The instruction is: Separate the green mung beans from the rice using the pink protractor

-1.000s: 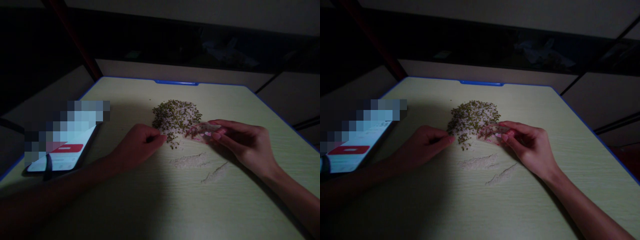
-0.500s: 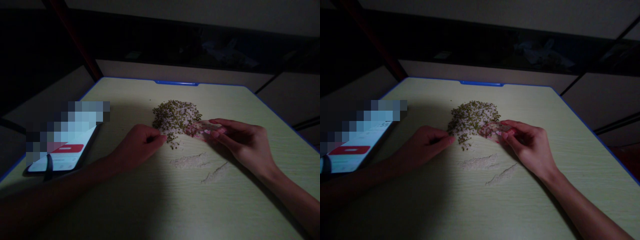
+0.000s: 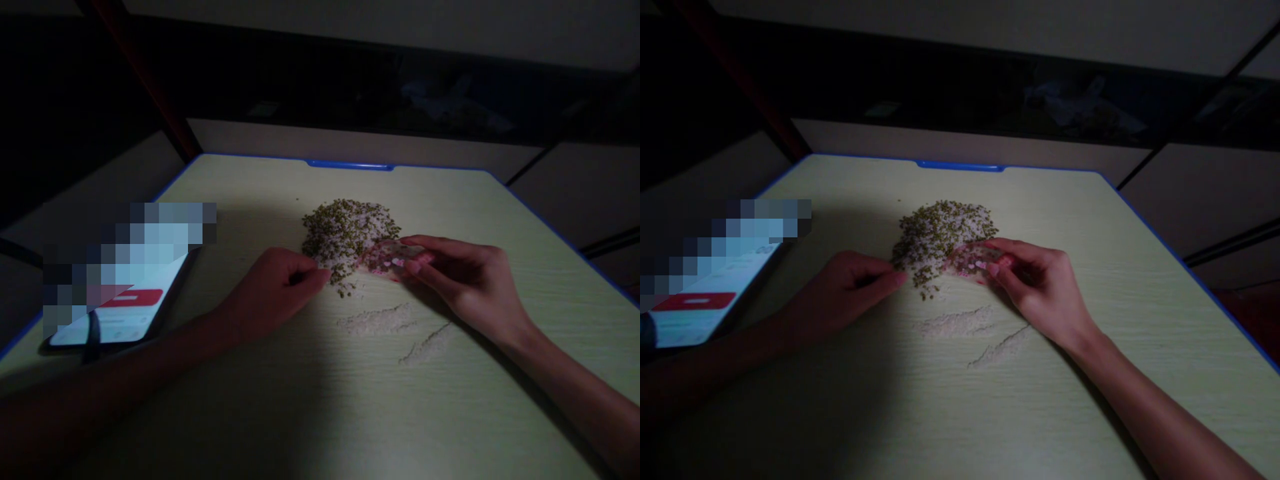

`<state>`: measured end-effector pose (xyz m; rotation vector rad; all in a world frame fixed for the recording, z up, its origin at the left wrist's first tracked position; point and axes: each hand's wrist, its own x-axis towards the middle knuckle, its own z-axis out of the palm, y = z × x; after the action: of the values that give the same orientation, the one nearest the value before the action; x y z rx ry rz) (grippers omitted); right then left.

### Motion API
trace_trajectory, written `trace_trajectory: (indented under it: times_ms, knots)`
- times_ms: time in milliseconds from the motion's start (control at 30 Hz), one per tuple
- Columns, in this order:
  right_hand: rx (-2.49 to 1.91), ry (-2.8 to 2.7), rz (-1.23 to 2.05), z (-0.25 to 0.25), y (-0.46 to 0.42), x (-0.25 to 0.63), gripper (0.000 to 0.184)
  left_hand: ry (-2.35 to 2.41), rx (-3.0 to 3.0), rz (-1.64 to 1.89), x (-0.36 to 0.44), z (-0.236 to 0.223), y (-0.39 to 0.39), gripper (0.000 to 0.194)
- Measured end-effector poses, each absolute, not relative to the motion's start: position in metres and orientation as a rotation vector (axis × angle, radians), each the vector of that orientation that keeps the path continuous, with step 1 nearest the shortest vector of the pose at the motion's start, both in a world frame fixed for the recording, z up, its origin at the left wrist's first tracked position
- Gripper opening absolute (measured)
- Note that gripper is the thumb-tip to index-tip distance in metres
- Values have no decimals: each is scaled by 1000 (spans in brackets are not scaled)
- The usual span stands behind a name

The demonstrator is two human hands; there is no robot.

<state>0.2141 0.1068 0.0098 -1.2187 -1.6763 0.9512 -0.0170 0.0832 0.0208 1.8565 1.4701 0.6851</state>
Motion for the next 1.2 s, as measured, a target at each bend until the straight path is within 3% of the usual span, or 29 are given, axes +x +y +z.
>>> trace_trajectory:
  times_ms: [367,800,1200]
  knots:
    - [-1174,-1625,1150,11,106,213,23,1457,1848,701,-19,19,84,37]
    - [-1176,-1794,1134,13,107,215,30,1455,1859,704,-18,19,83,37]
    - [-1165,-1854,1091,15,104,221,26,1457,1881,704,-18,19,84,38]
